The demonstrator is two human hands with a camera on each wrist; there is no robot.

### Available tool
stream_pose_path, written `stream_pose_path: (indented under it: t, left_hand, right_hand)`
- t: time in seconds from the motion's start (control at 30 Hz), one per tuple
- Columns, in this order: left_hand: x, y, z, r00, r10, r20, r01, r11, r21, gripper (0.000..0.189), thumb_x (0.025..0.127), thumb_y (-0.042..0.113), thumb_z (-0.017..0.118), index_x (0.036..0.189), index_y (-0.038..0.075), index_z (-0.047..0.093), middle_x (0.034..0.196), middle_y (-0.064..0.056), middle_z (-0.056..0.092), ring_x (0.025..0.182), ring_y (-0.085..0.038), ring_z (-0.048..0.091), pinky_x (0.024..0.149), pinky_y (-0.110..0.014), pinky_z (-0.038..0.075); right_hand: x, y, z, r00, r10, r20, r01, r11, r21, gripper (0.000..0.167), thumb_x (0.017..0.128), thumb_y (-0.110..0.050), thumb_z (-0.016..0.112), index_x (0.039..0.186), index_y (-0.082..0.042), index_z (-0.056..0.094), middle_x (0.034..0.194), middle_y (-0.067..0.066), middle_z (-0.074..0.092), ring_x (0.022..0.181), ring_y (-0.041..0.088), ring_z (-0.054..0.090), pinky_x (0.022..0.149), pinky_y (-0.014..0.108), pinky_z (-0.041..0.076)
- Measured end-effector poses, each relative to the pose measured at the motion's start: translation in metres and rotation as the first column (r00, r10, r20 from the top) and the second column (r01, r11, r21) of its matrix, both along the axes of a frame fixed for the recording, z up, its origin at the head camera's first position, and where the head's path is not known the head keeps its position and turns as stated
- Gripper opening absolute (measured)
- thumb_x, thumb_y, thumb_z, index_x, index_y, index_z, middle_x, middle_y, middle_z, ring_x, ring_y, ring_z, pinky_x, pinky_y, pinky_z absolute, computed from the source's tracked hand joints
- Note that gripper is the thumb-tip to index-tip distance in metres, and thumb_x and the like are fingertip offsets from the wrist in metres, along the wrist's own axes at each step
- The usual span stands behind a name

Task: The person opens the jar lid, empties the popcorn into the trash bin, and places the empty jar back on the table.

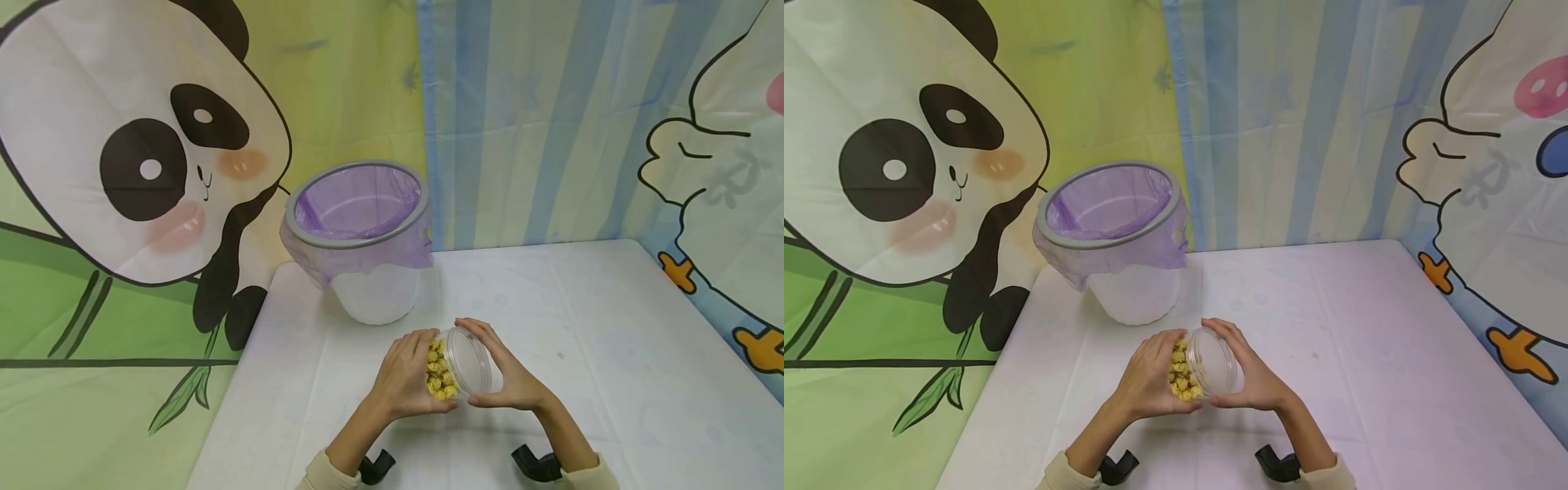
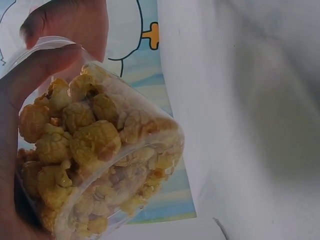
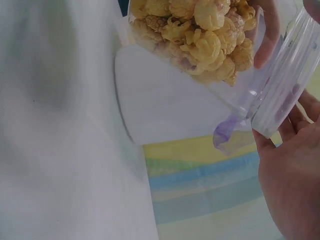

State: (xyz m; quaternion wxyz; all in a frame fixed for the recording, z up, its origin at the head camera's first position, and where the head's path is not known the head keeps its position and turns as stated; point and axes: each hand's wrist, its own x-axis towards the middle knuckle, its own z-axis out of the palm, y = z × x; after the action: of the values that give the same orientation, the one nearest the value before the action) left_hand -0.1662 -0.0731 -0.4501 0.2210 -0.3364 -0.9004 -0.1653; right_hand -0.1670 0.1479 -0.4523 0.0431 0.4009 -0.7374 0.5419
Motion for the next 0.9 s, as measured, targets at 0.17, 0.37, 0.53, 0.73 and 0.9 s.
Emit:
stream_pose_path:
  t: [0.17,0.37,0.53,0.73,0.9]
  left_hand:
    - [-0.001,0.0,0.0,1.0,-0.005,-0.015,0.005,1.0,0.001,0.108,0.048,0.067,0.073,0.13,0.006,0.041,0.119,-0.004,0.052,0.108,-0.017,0.05,0.09,-0.034,0.043]
    - [-0.001,0.0,0.001,1.0,-0.018,-0.004,0.017,1.0,-0.001,0.107,0.048,0.067,0.073,0.13,0.006,0.041,0.119,-0.003,0.051,0.109,-0.016,0.05,0.09,-0.034,0.043]
    - [0.0,-0.001,0.002,1.0,-0.009,-0.007,0.009,1.0,0.0,0.106,0.048,0.067,0.073,0.129,0.006,0.042,0.119,-0.003,0.052,0.108,-0.017,0.05,0.09,-0.034,0.044]
    - [-0.001,-0.002,0.003,1.0,0.021,-0.018,-0.021,1.0,0.001,0.105,0.048,0.066,0.073,0.128,0.006,0.042,0.117,-0.003,0.052,0.107,-0.016,0.05,0.091,-0.033,0.042]
    - [0.0,-0.004,0.002,0.999,0.041,0.003,-0.041,0.999,0.005,0.106,0.047,0.066,0.073,0.129,0.007,0.042,0.118,-0.003,0.052,0.108,-0.016,0.049,0.092,-0.033,0.042]
  right_hand:
    - [0.0,0.001,0.007,0.997,0.048,-0.054,-0.049,0.999,-0.014,0.1,0.06,-0.014,0.079,0.141,0.006,0.024,0.143,0.026,0.022,0.136,0.026,0.017,0.084,0.077,0.021]
    - [-0.008,0.009,-0.002,0.992,0.096,-0.08,-0.096,0.995,0.014,0.101,0.062,-0.02,0.078,0.143,0.004,0.022,0.147,0.019,0.022,0.136,0.031,0.016,0.086,0.076,0.02]
    - [-0.011,0.023,-0.001,0.991,0.123,-0.053,-0.124,0.992,-0.029,0.102,0.059,-0.008,0.077,0.142,0.007,0.02,0.147,0.022,0.018,0.137,0.032,0.01,0.106,0.05,0.017]
    - [-0.015,0.051,0.003,0.991,-0.132,0.005,0.132,0.991,0.033,0.104,0.056,-0.003,0.082,0.143,0.002,0.025,0.145,0.018,0.024,0.134,0.026,0.016,0.106,0.048,0.015]
    - [-0.023,0.084,-0.004,0.921,-0.387,0.035,0.37,0.902,0.224,0.1,0.06,-0.019,0.086,0.144,-0.016,0.031,0.143,0.006,0.028,0.13,0.031,0.021,0.087,0.071,0.021]
